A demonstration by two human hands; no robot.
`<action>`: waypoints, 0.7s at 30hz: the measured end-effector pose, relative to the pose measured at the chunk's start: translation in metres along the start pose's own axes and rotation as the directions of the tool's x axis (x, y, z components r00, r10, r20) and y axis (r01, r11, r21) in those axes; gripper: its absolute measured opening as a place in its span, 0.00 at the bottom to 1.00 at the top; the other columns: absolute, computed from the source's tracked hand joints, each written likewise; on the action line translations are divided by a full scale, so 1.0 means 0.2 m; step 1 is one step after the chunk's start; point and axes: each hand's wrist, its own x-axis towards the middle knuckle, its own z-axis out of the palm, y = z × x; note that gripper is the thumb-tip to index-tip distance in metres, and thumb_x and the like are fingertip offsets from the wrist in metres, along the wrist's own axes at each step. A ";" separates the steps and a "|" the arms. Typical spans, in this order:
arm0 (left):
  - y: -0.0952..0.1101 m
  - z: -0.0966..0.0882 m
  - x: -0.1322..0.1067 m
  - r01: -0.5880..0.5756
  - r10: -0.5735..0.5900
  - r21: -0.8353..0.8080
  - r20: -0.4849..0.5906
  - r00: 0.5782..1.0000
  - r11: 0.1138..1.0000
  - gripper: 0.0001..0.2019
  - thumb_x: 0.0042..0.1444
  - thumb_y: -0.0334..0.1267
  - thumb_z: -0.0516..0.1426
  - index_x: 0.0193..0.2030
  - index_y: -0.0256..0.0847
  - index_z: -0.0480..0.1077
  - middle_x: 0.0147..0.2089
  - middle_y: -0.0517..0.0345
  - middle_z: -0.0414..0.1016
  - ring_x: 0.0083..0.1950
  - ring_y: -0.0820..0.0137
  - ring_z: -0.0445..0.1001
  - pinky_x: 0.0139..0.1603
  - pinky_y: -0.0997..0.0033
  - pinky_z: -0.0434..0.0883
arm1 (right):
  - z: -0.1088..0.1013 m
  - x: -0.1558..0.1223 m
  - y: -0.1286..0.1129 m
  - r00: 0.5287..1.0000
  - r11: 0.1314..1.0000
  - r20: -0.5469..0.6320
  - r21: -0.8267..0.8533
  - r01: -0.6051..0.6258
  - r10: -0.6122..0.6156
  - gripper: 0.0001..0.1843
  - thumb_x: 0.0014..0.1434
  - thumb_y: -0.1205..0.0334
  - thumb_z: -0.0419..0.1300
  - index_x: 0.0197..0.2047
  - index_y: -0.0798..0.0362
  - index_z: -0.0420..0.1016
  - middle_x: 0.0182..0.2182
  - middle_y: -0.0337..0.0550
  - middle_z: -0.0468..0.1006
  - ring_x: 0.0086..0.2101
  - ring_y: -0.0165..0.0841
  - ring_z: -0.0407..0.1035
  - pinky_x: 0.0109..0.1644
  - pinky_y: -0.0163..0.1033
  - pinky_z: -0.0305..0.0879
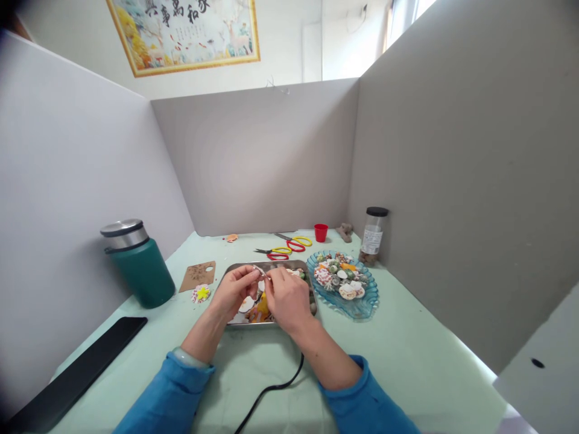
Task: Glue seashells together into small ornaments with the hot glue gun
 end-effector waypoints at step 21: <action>0.05 -0.01 -0.03 -0.033 0.002 0.200 0.155 0.988 0.979 0.10 0.52 0.42 0.57 0.31 0.37 0.66 0.15 0.67 0.61 0.18 0.79 0.57 0.24 0.78 0.58 | -0.06 0.04 0.04 0.985 0.781 0.167 0.610 -0.134 0.039 0.30 0.52 0.65 0.60 0.59 0.45 0.61 0.50 0.46 0.71 0.49 0.39 0.65 0.48 0.46 0.66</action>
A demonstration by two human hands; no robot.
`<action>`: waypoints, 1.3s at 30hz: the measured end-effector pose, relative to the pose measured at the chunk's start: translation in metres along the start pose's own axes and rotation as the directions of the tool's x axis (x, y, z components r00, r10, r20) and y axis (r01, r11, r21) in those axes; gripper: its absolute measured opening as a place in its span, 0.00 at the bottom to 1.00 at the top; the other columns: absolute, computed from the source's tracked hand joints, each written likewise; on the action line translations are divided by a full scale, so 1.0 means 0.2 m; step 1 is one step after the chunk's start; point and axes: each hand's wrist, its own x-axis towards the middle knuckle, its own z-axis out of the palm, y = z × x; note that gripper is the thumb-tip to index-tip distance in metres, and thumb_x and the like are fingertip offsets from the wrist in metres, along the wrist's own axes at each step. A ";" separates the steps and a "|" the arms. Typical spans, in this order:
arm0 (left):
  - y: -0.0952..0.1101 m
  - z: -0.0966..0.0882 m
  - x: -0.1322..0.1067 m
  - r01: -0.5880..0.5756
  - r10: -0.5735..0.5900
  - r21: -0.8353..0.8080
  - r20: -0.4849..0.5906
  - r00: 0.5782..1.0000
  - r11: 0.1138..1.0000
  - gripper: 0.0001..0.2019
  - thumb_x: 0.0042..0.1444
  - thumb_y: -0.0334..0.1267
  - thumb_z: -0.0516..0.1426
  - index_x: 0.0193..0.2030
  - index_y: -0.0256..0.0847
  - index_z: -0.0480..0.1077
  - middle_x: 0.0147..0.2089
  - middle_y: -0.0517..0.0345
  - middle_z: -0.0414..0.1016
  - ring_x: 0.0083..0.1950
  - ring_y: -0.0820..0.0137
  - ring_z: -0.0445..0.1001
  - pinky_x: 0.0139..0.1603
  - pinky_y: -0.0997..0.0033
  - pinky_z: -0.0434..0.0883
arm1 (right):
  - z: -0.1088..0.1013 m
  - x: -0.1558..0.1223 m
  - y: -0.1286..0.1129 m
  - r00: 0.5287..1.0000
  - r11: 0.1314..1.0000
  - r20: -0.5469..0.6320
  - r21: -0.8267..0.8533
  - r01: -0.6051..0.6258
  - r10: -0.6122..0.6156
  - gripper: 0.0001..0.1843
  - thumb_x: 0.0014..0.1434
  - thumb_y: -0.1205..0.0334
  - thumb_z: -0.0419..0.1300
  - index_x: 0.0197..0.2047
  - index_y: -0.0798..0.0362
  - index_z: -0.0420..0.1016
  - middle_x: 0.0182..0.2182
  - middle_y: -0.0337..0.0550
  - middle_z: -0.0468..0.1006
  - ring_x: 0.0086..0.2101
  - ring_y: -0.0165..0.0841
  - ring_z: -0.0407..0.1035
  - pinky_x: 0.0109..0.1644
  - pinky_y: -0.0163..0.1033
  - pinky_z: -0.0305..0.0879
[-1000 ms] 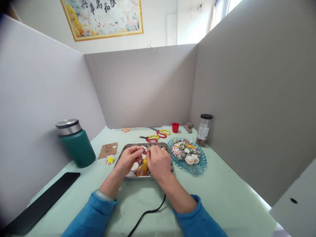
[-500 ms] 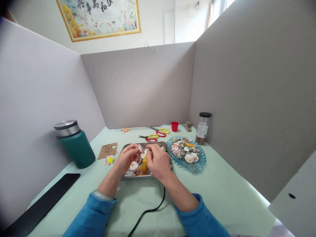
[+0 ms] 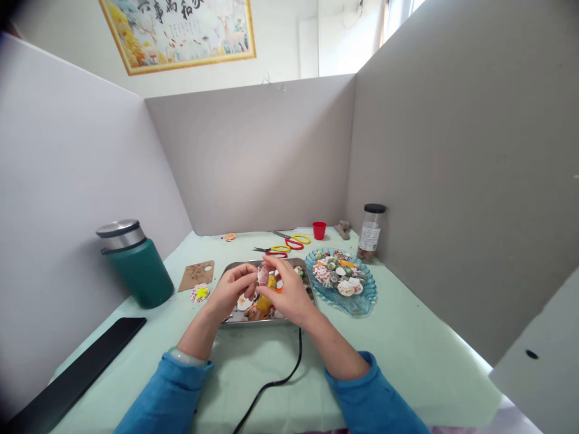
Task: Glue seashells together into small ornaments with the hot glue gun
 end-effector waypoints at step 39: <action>-0.01 -0.84 -0.96 0.768 0.051 0.633 -0.767 0.639 -0.096 0.29 0.52 0.40 0.49 0.62 0.33 0.56 0.59 0.41 0.65 0.57 0.50 0.63 0.54 0.55 0.59 | 0.06 -0.03 0.06 0.993 0.960 -0.074 -0.272 0.074 -0.097 0.27 0.56 0.51 0.59 0.57 0.48 0.64 0.46 0.48 0.73 0.44 0.41 0.69 0.45 0.45 0.67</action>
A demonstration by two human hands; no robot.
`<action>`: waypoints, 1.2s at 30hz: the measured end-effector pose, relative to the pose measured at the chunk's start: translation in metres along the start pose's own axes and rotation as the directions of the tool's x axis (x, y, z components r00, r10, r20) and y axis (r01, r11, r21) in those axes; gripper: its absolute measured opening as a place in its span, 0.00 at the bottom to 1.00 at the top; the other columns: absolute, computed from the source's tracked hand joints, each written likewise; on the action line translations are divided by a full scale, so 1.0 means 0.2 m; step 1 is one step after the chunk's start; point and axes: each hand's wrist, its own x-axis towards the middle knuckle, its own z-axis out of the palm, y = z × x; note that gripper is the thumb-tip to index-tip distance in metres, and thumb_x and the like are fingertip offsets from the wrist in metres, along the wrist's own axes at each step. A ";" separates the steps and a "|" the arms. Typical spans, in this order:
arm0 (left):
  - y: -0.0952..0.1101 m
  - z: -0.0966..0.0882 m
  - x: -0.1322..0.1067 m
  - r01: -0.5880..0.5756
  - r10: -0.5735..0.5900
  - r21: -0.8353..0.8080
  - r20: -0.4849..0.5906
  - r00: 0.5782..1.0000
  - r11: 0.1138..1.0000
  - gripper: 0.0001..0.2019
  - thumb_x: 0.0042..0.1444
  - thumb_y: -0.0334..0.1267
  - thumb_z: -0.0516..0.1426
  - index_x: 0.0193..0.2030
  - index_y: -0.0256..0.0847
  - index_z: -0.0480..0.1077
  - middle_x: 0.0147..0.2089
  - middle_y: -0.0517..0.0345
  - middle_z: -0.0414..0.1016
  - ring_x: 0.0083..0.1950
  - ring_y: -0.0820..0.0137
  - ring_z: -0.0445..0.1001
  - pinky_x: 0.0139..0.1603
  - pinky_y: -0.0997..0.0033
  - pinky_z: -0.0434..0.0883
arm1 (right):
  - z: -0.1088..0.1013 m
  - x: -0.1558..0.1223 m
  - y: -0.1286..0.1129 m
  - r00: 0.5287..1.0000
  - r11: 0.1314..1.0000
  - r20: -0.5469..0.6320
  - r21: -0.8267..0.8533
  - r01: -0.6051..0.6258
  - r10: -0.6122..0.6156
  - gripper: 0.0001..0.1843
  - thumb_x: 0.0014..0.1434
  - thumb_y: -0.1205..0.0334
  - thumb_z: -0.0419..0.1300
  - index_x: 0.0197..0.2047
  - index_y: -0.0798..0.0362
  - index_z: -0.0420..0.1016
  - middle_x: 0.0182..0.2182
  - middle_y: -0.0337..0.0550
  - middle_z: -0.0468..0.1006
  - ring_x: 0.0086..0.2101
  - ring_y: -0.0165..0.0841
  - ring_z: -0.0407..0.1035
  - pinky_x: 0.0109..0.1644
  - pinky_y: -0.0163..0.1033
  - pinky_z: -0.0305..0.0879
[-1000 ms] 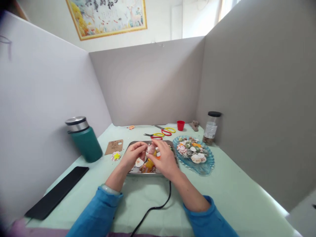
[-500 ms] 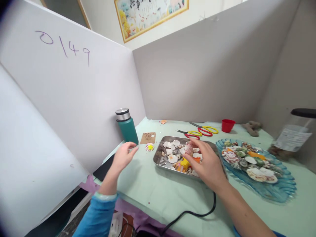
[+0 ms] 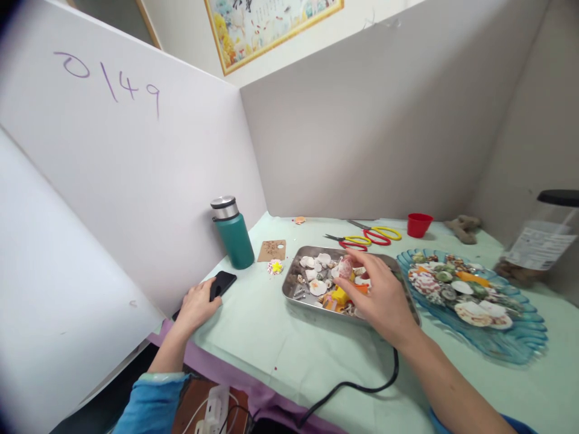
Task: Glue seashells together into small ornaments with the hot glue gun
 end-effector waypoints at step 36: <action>1.33 -0.18 0.02 0.050 0.681 -0.995 -0.021 0.732 -0.085 0.16 0.43 0.45 0.63 0.33 0.33 0.74 0.29 0.57 0.71 0.24 0.79 0.62 0.27 0.75 0.60 | -0.01 0.03 0.08 0.993 0.993 -0.116 -0.114 0.005 -0.018 0.28 0.55 0.48 0.58 0.57 0.48 0.63 0.47 0.50 0.72 0.44 0.46 0.69 0.44 0.51 0.66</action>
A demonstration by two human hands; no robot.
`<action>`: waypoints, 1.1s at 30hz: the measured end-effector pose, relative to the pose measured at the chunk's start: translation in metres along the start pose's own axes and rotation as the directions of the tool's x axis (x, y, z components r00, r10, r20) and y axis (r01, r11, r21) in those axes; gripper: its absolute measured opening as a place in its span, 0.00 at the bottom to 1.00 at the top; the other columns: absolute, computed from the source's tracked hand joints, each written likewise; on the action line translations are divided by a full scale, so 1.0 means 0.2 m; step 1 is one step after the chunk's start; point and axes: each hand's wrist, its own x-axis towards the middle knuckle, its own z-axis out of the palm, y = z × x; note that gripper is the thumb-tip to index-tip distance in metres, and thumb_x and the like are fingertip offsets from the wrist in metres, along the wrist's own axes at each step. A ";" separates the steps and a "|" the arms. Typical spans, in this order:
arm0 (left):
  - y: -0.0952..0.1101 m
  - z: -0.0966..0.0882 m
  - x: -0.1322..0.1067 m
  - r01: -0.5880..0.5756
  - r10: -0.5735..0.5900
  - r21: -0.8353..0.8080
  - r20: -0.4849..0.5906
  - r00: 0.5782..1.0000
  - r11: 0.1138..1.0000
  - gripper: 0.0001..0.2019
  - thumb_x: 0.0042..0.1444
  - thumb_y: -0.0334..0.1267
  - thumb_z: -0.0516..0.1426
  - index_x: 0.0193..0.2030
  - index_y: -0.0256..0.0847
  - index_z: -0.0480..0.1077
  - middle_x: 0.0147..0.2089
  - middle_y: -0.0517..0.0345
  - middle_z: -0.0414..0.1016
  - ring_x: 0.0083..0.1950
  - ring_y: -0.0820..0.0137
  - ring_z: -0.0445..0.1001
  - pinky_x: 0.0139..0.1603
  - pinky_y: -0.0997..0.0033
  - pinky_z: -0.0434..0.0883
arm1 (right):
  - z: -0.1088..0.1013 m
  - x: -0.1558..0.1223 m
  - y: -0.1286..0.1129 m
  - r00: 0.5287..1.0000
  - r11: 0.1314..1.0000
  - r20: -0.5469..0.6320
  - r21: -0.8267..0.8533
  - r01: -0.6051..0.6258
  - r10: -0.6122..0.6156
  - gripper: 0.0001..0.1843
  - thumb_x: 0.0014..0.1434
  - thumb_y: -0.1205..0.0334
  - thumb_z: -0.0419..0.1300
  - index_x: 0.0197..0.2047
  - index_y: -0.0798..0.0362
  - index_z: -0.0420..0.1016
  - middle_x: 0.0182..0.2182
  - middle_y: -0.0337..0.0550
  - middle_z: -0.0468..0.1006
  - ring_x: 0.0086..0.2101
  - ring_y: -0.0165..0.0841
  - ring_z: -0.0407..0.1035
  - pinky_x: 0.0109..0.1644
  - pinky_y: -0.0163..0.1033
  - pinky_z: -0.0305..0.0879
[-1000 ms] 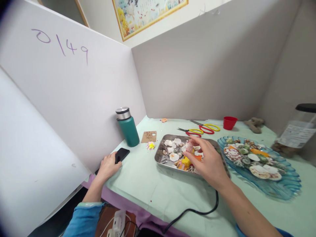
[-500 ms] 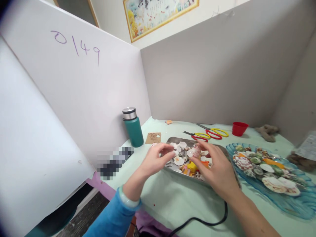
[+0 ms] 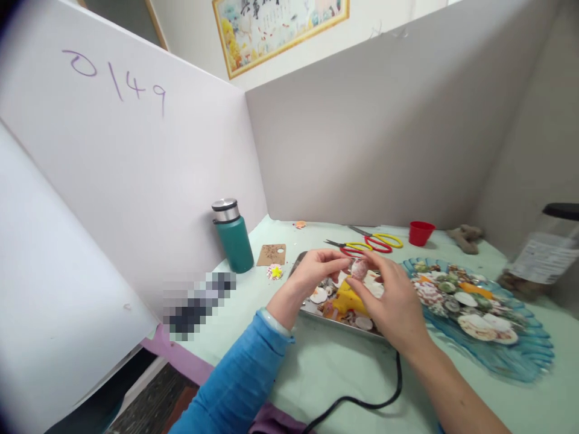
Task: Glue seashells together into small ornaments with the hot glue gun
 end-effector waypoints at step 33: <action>-0.05 -0.02 -0.01 0.013 -0.011 -0.023 0.077 0.997 1.000 0.13 0.44 0.41 0.63 0.34 0.34 0.74 0.29 0.56 0.74 0.21 0.81 0.63 0.23 0.78 0.61 | -0.03 -0.01 -0.07 0.998 0.993 0.061 0.118 0.019 -0.026 0.26 0.55 0.61 0.60 0.57 0.48 0.62 0.49 0.49 0.71 0.48 0.43 0.65 0.50 0.50 0.64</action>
